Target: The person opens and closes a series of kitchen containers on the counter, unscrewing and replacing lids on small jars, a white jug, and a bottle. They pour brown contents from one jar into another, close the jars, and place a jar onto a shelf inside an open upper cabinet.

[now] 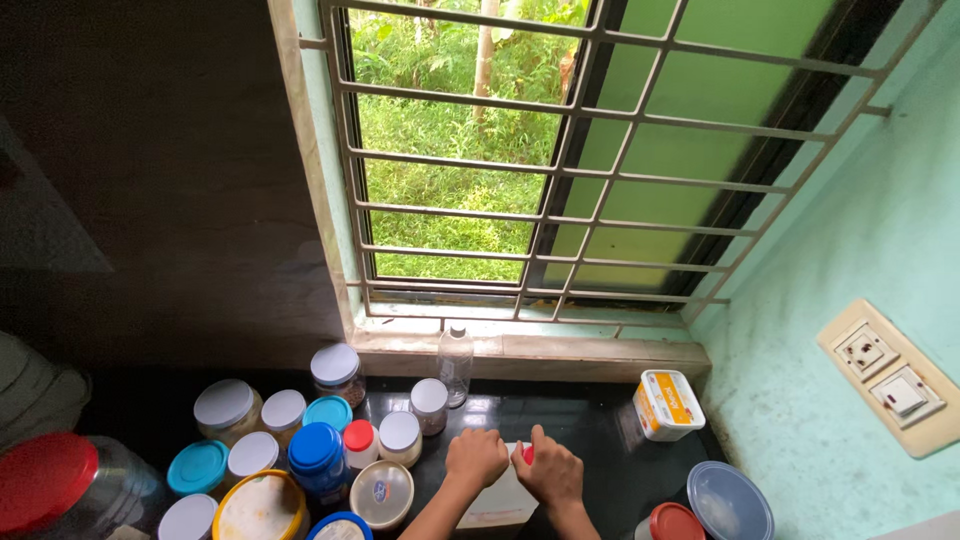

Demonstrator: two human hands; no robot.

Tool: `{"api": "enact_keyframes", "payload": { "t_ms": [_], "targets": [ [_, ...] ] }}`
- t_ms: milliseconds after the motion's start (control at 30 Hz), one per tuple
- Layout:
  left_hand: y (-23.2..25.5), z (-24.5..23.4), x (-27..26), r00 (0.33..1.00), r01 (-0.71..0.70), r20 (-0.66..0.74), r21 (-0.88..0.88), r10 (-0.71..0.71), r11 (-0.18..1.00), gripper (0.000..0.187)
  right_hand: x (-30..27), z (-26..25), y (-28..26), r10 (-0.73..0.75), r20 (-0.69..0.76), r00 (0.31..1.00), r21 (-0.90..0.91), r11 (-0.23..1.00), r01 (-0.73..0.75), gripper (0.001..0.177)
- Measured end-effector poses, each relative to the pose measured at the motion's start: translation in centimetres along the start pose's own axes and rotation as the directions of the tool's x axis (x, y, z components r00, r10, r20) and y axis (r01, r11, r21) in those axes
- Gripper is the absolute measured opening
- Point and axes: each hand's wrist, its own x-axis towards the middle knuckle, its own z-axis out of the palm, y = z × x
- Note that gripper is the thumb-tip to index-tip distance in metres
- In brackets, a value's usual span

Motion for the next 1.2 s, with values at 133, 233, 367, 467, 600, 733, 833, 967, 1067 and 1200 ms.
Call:
{"api": "enact_keyframes", "payload": {
  "t_ms": [133, 233, 367, 467, 600, 733, 833, 967, 1067, 1200],
  "targets": [
    [0.0, 0.1, 0.2, 1.000, -0.001, 0.015, 0.011, 0.001, 1.000, 0.035, -0.3, 0.0, 1.1, -0.153, -0.012, 0.988, 0.052, 0.987, 0.153, 0.043],
    [-0.2, 0.2, 0.2, 1.000, -0.020, 0.008, 0.018, 0.020, 1.000, 0.035, -0.1, -1.1, 2.9, -0.428, -0.090, 0.899, 0.095, 0.895, 0.436, 0.047],
    [-0.1, 0.4, 0.3, 1.000, -0.018, 0.011, 0.012, 0.017, 1.000, 0.035, 0.8, -2.0, 4.1, -0.663, -0.132, 0.737, 0.053, 0.738, 0.673, 0.037],
    [-0.1, 0.2, 0.2, 1.000, -0.025, 0.018, 0.034, 0.024, 0.999, 0.035, 1.6, -1.9, 3.8, -0.680, -0.006, 0.733, 0.038, 0.732, 0.680, 0.032],
    [-0.2, 0.0, 0.1, 0.999, -0.029, 0.029, 0.024, 0.028, 0.999, 0.036, 2.2, -1.0, 3.3, -0.650, -0.016, 0.760, 0.005, 0.760, 0.650, 0.027],
    [0.0, 0.1, 0.1, 1.000, -0.001, 0.012, 0.011, 0.000, 1.000, 0.035, 1.3, -0.2, 2.7, -0.549, -0.101, 0.830, -0.014, 0.835, 0.550, 0.023],
    [-0.1, 0.2, 0.2, 1.000, 0.000, -0.005, 0.018, 0.000, 1.000, 0.035, 0.8, 0.6, 1.5, -0.369, -0.128, 0.921, -0.048, 0.929, 0.366, 0.023],
    [-0.3, 0.2, 0.2, 1.000, -0.014, -0.017, 0.010, 0.014, 1.000, 0.034, 0.0, 1.0, 0.9, -0.266, -0.141, 0.954, -0.073, 0.963, 0.258, 0.023],
    [-0.3, -0.1, 0.3, 1.000, -0.011, 0.002, 0.020, 0.011, 1.000, 0.034, 0.2, 0.7, 0.9, -0.304, -0.112, 0.946, -0.104, 0.950, 0.293, 0.023],
    [-0.1, -0.2, 0.1, 1.000, 0.007, -0.008, -0.006, -0.007, 1.000, 0.035, 1.0, -0.8, 2.0, -0.552, -0.086, 0.829, -0.062, 0.834, 0.548, 0.026]
  ]
}}
